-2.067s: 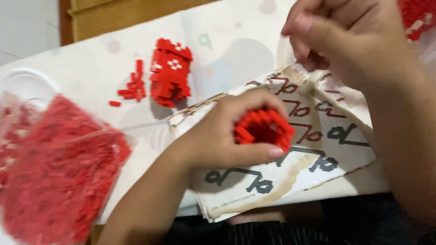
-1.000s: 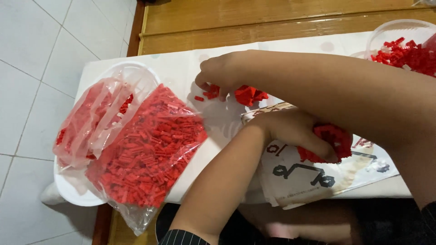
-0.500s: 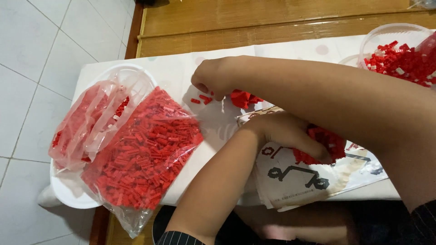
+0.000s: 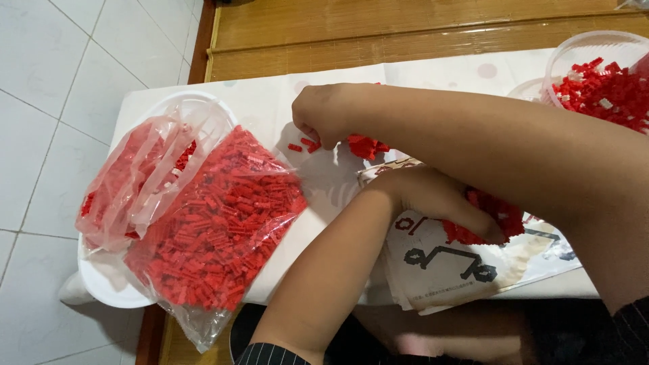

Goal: Assembling a red structure from small interlocking building blocks using a mallet.

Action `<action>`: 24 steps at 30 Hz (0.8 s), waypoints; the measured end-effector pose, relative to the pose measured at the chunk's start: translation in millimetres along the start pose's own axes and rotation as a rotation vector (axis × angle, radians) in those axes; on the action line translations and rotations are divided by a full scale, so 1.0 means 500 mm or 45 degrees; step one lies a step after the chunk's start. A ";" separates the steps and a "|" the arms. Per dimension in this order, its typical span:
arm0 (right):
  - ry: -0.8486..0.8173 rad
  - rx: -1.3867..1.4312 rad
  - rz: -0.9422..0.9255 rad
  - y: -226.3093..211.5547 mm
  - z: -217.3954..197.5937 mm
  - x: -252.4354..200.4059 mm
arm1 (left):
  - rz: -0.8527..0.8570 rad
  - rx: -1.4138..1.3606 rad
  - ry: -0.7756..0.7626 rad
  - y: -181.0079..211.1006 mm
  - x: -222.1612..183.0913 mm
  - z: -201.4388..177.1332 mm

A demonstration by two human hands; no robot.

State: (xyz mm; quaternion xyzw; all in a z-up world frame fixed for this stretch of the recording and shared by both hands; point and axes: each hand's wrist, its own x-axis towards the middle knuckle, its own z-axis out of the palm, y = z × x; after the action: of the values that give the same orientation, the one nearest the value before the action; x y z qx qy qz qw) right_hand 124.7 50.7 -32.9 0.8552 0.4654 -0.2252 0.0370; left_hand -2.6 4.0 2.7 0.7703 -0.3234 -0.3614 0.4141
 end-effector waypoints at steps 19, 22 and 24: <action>0.073 0.028 0.286 0.154 -0.044 -0.290 | 0.523 -0.273 -0.200 -0.043 0.034 0.005; 0.023 0.041 0.309 0.186 0.010 -0.300 | 0.386 -0.362 -0.172 -0.049 0.041 0.008; -0.072 0.195 0.363 0.186 0.019 -0.305 | 0.408 -0.332 -0.146 -0.055 0.043 0.007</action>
State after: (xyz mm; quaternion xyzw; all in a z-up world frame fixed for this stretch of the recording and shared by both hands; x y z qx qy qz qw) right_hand 125.8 -122.9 8.8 0.9062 0.3194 -0.2765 0.0165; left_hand 11.3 -2.5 -28.7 0.6271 -0.4151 -0.3730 0.5434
